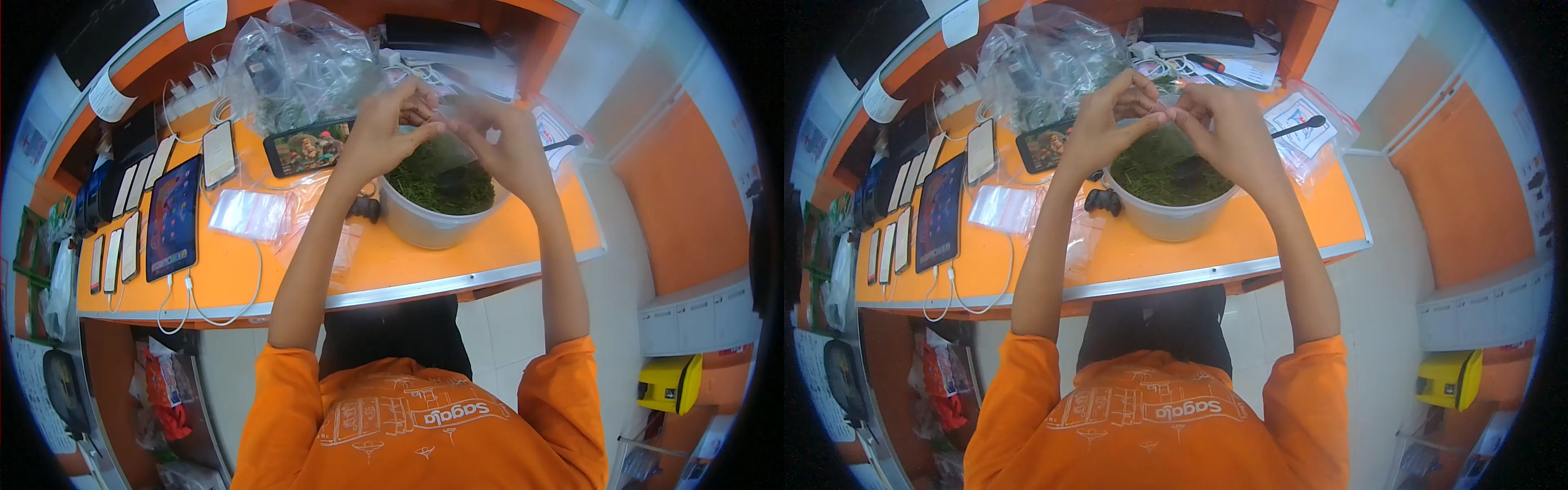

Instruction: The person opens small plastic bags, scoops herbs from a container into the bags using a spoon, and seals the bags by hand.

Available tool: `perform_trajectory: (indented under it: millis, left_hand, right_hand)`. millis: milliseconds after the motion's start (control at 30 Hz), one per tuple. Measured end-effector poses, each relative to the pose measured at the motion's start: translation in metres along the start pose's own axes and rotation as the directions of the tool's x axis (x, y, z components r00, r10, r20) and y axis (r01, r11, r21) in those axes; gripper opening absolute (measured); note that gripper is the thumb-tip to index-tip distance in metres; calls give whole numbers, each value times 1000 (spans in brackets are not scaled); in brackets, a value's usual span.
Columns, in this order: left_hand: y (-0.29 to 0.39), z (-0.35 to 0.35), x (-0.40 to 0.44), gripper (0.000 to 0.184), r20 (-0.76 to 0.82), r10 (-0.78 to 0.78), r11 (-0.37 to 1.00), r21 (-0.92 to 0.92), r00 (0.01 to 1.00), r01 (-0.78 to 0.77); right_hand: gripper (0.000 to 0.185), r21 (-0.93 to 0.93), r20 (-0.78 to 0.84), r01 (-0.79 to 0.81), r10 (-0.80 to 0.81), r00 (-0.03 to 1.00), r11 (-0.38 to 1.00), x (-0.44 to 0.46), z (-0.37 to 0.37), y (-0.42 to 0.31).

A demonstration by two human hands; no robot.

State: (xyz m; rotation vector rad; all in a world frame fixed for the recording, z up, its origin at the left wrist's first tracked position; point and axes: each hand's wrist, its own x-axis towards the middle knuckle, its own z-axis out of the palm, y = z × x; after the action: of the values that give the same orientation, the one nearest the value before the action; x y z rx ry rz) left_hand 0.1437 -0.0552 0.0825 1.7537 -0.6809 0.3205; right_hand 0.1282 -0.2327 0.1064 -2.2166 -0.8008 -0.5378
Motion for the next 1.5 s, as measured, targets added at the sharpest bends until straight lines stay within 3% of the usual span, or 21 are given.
perform_trajectory:
  millis: [67,167,267,367,467,600,667,767,867,967,1067,1167,1500]
  left_hand:
    - [-1,-2,0,18,15,-18,1000,15,1000,18]
    - [-6,-7,1,19,63,-47,999,8,997,47]
    - [-13,-7,2,18,90,-10,999,-47,996,14]
    - [-16,-6,4,15,90,-3,998,-62,996,9]
    - [-12,-7,3,12,80,-30,999,19,996,28]
    - [-16,-8,4,9,2,-26,996,90,1000,26]
    - [-21,-8,4,9,-40,-19,998,58,999,21]
    - [-20,-7,4,8,-59,-21,1000,2,998,21]
    - [-11,-7,2,8,-27,-65,995,-75,997,63]
    - [-10,-7,2,10,-16,-60,989,-134,998,57]
    - [-12,-9,2,12,-7,-64,983,-172,998,62]
    - [-12,-8,2,13,2,-61,973,-222,998,60]
    - [-8,-6,4,15,-9,-90,967,-239,996,86]
  right_hand:
    - [23,16,41,-4,3,999,1000,-1,-5,5]
    - [33,-128,54,108,-102,993,986,-2,-9,16]
    - [40,115,123,-4,-10,992,993,-2,-13,13]
    - [41,131,257,-135,98,962,982,-4,-17,18]
    - [34,72,143,-259,247,958,963,-5,-26,5]
    - [18,53,142,-35,27,989,998,-12,-25,10]
    - [20,71,199,45,-59,978,996,-18,-25,10]
    - [27,29,63,-79,77,995,996,-17,-20,1]
    - [18,18,80,-23,22,997,1000,-13,-17,2]
    - [13,129,147,-168,149,978,977,-10,-16,-2]
    - [13,61,65,-57,53,996,996,-11,-13,-1]
    - [12,-10,43,-67,68,997,998,-12,-16,-8]
    - [9,100,5,-57,56,998,993,-15,-7,-6]
